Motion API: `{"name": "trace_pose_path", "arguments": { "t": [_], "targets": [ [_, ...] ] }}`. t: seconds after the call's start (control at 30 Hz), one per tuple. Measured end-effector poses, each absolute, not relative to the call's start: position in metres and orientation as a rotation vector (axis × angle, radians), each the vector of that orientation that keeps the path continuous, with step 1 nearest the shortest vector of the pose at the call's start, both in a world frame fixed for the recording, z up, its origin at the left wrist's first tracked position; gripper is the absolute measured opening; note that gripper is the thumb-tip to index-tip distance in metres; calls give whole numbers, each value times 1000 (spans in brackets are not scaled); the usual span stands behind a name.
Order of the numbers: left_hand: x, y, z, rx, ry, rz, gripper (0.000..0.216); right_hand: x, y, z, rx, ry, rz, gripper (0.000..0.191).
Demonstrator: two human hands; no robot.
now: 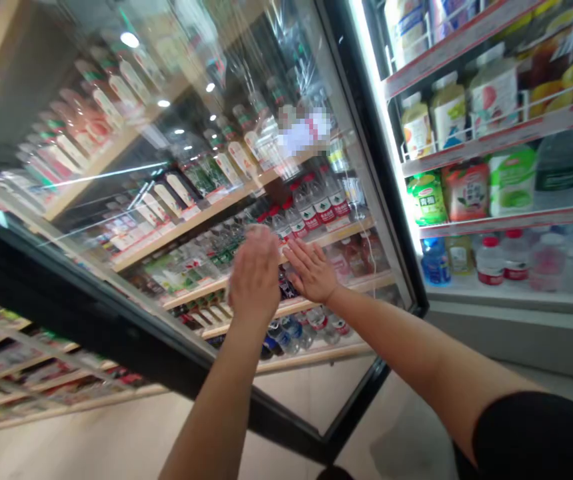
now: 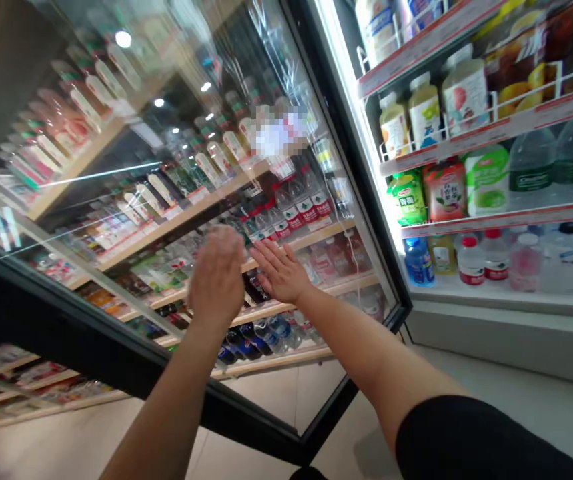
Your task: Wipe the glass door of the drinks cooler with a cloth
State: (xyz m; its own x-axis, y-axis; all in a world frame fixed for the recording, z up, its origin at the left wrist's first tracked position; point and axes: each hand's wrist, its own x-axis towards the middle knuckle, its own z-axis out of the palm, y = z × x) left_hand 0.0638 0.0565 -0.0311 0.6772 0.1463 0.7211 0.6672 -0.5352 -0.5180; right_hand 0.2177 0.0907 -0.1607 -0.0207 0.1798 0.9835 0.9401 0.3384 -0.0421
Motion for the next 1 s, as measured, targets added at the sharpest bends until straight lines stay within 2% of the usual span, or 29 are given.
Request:
{"name": "trace_pose_path", "arguments": {
  "t": [0.07, 0.1, 0.2, 0.27, 0.37, 0.43, 0.5, 0.7, 0.77, 0.87, 0.93, 1.0],
  "targets": [
    [65, 58, -27, -2149, -566, -638, 57, 218, 90, -160, -1084, -1475, -842, 56],
    [62, 58, -14, -2119, -600, -675, 58, 218, 90, -160, -1084, -1475, -844, 56],
    [45, 58, 39, -1881, -760, -1034, 64, 218, 89, -159, -1072, -1478, -849, 57],
    [43, 60, 57, -1744, -846, -1192, 63, 218, 89, -160, -1077, -1487, -829, 58],
    [67, 67, 37, -1880, -770, -1101, 56, 217, 91, -161, -1083, -1498, -814, 58],
    [87, 73, 14, -2144, -567, -775, 53, 216, 91, -161, -1076, -1491, -829, 57],
    [98, 76, 9, -2200, -513, -661, 51, 216, 91, -160, -1080, -1487, -834, 56],
    [76, 70, 55, -1758, -784, -1173, 58, 218, 88, -159, -1061, -1500, -819, 58],
    [76, 68, 37, -1803, -750, -1135, 57, 218, 87, -159, -1042, -1486, -827, 57],
    [79, 67, -6, -2096, -554, -712, 55, 217, 87, -159, -1034, -1480, -824, 57],
    [71, 65, -17, -2054, -587, -726, 55, 216, 88, -159, -1029, -1474, -832, 56],
    [53, 60, 0, -1901, -698, -926, 54, 214, 88, -159, -1023, -1461, -846, 56]
  ]
}}
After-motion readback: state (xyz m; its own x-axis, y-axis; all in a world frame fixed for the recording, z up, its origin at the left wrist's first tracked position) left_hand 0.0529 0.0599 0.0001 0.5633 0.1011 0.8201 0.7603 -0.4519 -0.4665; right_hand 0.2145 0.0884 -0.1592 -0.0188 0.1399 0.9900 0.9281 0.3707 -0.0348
